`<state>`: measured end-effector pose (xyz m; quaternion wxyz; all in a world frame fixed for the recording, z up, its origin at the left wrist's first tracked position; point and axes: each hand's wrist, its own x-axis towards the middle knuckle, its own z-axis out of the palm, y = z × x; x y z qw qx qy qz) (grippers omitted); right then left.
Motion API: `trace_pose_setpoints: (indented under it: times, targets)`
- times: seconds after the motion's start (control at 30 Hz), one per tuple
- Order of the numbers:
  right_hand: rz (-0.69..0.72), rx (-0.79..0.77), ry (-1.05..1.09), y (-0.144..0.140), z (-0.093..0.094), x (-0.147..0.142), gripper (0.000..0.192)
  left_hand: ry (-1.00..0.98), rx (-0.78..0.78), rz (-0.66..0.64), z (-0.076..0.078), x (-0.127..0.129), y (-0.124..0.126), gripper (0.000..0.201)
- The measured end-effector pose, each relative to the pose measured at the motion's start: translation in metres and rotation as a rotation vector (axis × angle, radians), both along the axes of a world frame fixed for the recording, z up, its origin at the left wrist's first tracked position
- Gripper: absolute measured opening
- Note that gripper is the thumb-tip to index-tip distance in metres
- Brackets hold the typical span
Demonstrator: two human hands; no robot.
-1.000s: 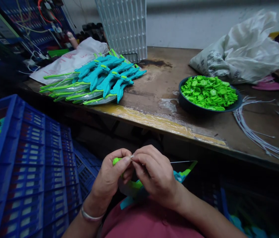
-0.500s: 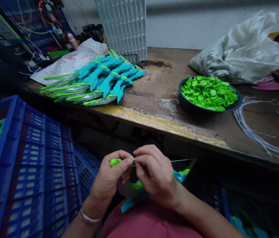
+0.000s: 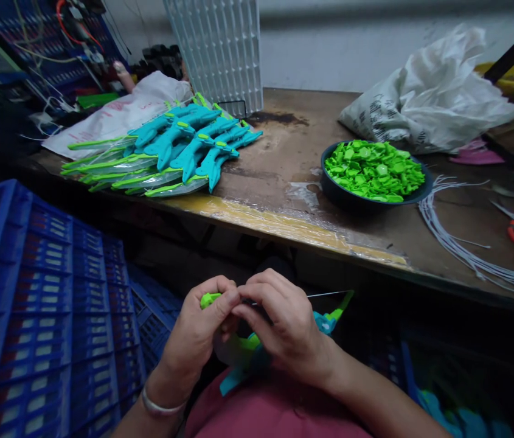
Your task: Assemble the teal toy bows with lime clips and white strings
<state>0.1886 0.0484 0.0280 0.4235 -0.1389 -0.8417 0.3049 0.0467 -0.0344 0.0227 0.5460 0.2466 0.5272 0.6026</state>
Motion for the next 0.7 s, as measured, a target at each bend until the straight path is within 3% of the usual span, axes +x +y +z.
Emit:
trace_pose_setpoints:
  times: [0.13, 0.27, 0.43, 0.57, 0.63, 0.7]
  targets:
    - [0.014, 0.031, -0.023, 0.005, 0.003, 0.007, 0.009, 0.008, 0.029, -0.016, 0.0, 0.001, 0.002, 0.035]
    - [0.027, 0.015, -0.181, 0.005, 0.006, 0.025, 0.012, -0.024, 0.075, -0.024, -0.004, -0.001, 0.003, 0.034]
    - [0.051, 0.091, -0.34, -0.009, 0.013, 0.043, 0.018, -0.047, 0.155, -0.162, -0.006, -0.005, 0.002, 0.033]
    - [0.097, 0.106, -0.271, -0.014, 0.039, 0.042, 0.016, -0.037, 0.207, -0.315, 0.006, -0.008, 0.003, 0.027]
    - [0.135, 0.039, -0.188, -0.012, 0.057, 0.043, 0.017, -0.072, 0.272, -0.26, 0.015, -0.011, 0.003, 0.027]
    - [0.138, 0.004, -0.1, -0.014, 0.071, 0.051, 0.023, -0.112, 0.334, -0.108, 0.023, -0.016, 0.002, 0.029]
